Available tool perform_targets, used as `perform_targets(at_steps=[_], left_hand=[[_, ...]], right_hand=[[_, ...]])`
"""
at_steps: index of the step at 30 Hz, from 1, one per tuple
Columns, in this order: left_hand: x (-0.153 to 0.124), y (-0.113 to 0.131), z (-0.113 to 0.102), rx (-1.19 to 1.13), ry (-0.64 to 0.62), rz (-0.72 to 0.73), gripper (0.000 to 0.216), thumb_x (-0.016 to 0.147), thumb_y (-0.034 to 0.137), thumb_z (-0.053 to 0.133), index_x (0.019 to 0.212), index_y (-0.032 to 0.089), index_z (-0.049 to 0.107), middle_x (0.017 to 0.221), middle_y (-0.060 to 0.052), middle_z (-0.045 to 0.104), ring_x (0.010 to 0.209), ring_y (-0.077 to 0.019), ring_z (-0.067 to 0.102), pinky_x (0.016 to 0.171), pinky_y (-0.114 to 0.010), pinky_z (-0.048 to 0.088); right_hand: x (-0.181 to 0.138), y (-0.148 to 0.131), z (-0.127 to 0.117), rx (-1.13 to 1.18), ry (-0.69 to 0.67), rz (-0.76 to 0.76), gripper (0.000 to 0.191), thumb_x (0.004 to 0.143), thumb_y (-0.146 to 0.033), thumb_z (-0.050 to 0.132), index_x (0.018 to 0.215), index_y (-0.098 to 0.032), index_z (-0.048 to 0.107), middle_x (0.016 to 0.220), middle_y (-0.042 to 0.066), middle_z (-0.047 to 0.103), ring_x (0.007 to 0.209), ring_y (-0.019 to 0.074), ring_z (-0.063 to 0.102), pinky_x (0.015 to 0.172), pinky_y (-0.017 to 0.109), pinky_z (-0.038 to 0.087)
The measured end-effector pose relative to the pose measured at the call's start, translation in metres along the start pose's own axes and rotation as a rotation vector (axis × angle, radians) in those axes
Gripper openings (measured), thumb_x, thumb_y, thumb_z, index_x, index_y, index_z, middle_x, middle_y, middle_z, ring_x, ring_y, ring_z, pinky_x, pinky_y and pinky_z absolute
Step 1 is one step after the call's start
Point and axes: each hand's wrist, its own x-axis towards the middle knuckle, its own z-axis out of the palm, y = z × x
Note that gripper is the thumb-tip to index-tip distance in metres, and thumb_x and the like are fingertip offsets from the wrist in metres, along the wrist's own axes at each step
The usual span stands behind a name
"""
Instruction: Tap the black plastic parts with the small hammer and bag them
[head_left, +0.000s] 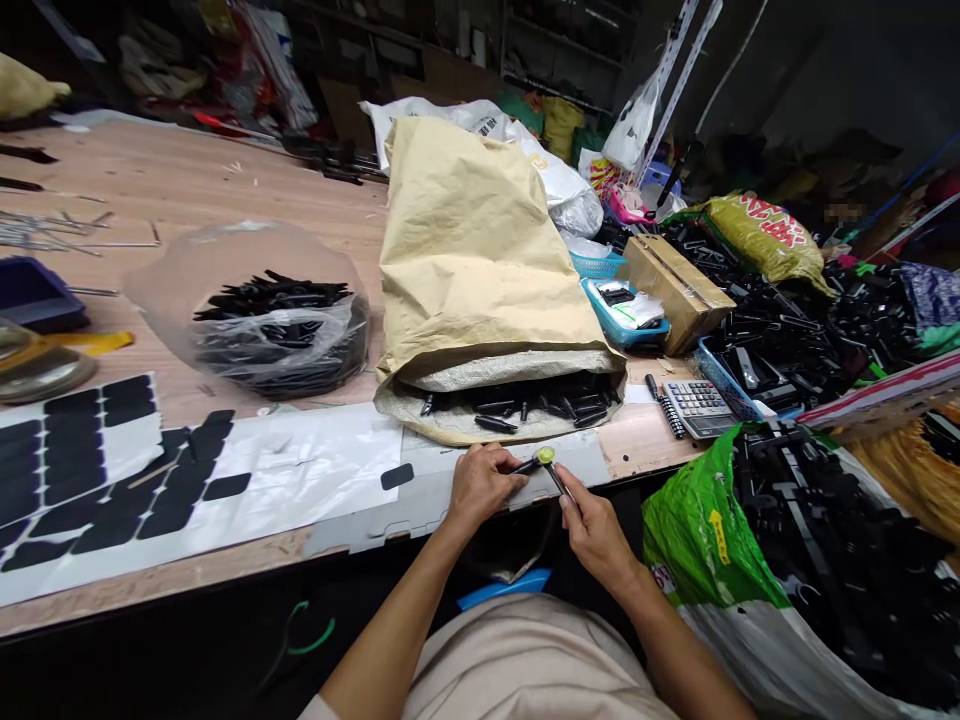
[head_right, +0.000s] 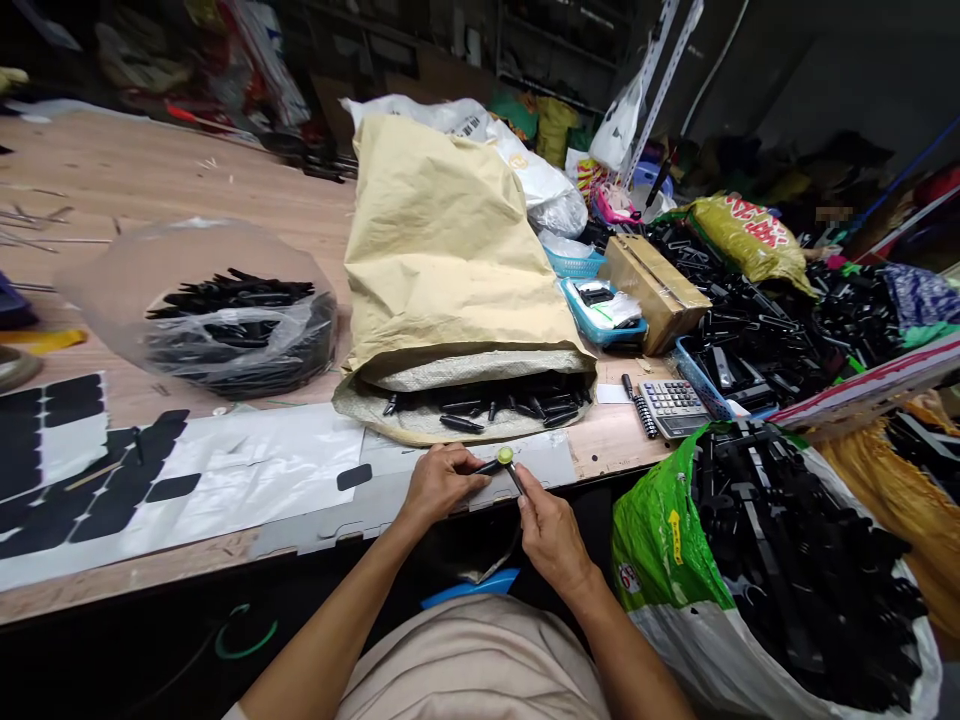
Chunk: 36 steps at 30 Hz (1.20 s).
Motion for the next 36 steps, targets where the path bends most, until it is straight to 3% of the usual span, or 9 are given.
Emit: perform_targets(at_steps=[6,9,11,16,21,27,32,34,36], left_hand=[[0.003,-0.004,0.0,0.02,-0.014,0.032,0.009,0.067,0.028,0.079,0.075,0.025,0.077,0.076,0.0,0.069,0.083,-0.0208,0.056,0.075,-0.032,0.041],[-0.002,-0.006,-0.002,0.023,0.004,0.082,0.011,0.071,0.029,0.077,0.081,0.025,0.077,0.079,-0.001,0.068,0.085,-0.022,0.056,0.077,-0.033,0.041],[-0.016,-0.006,-0.005,-0.011,0.001,0.148,0.013,0.076,0.031,0.073,0.087,0.024,0.077,0.081,-0.002,0.067,0.086,-0.0223,0.057,0.079,-0.034,0.042],[-0.077,-0.008,-0.007,-0.147,-0.282,0.224,0.017,0.085,0.035,0.063,0.093,0.024,0.074,0.084,-0.002,0.064,0.08,-0.0175,0.059,0.072,-0.028,0.042],[-0.111,-0.03,0.014,0.021,-0.395,-0.004,0.011,0.08,0.031,0.064,0.082,0.024,0.073,0.081,0.001,0.063,0.073,-0.0155,0.059,0.066,-0.026,0.039],[-0.102,-0.056,0.033,0.161,-0.353,-0.205,0.034,0.082,0.033,0.061,0.113,0.022,0.072,0.09,-0.004,0.07,0.086,-0.0199,0.064,0.074,-0.028,0.044],[-0.084,-0.028,0.009,-0.038,-0.411,-0.03,0.035,0.083,0.042,0.062,0.109,0.023,0.074,0.078,-0.001,0.07,0.071,-0.0172,0.063,0.066,-0.026,0.044],[-0.061,-0.012,-0.007,-0.083,-0.286,0.045,0.034,0.086,0.047,0.058,0.102,0.022,0.076,0.075,-0.001,0.07,0.068,-0.0168,0.062,0.065,-0.026,0.045],[-0.03,-0.001,-0.022,-0.003,-0.043,0.118,0.033,0.088,0.044,0.056,0.1,0.021,0.075,0.08,-0.003,0.07,0.073,-0.0176,0.063,0.07,-0.027,0.047]], right_hand=[[0.007,0.026,-0.013,-0.052,0.122,0.11,0.05,0.1,-0.027,0.04,0.147,-0.016,0.049,0.074,0.003,0.072,0.062,0.0162,0.066,0.067,0.025,0.055],[0.011,0.044,-0.018,-0.143,0.15,0.138,0.05,0.098,-0.025,0.041,0.147,-0.018,0.05,0.108,0.01,0.076,0.087,0.021,0.074,0.082,0.031,0.058],[0.013,0.054,-0.016,-0.182,0.163,0.129,0.051,0.097,-0.023,0.041,0.147,-0.02,0.05,0.132,0.011,0.067,0.111,0.0242,0.069,0.095,0.035,0.055],[0.013,0.061,-0.006,-0.227,0.197,0.094,0.052,0.097,-0.019,0.039,0.148,-0.019,0.048,0.14,0.011,0.06,0.126,0.0248,0.061,0.105,0.037,0.05],[0.012,0.062,-0.005,-0.22,0.199,0.094,0.052,0.097,-0.02,0.04,0.148,-0.02,0.049,0.138,0.01,0.062,0.124,0.0238,0.062,0.106,0.036,0.05],[0.012,0.064,-0.005,-0.224,0.2,0.094,0.052,0.097,-0.019,0.04,0.148,-0.019,0.049,0.139,0.01,0.062,0.126,0.0241,0.061,0.107,0.037,0.049],[0.012,0.063,-0.005,-0.215,0.184,0.096,0.052,0.097,-0.019,0.04,0.148,-0.019,0.048,0.14,0.01,0.061,0.127,0.023,0.06,0.108,0.036,0.047],[0.012,0.063,-0.005,-0.21,0.186,0.095,0.051,0.097,-0.019,0.04,0.148,-0.019,0.048,0.139,0.01,0.061,0.127,0.0232,0.061,0.108,0.037,0.047],[0.012,0.063,-0.005,-0.205,0.189,0.092,0.051,0.097,-0.018,0.04,0.147,-0.019,0.049,0.139,0.01,0.061,0.127,0.0234,0.06,0.108,0.037,0.048]])
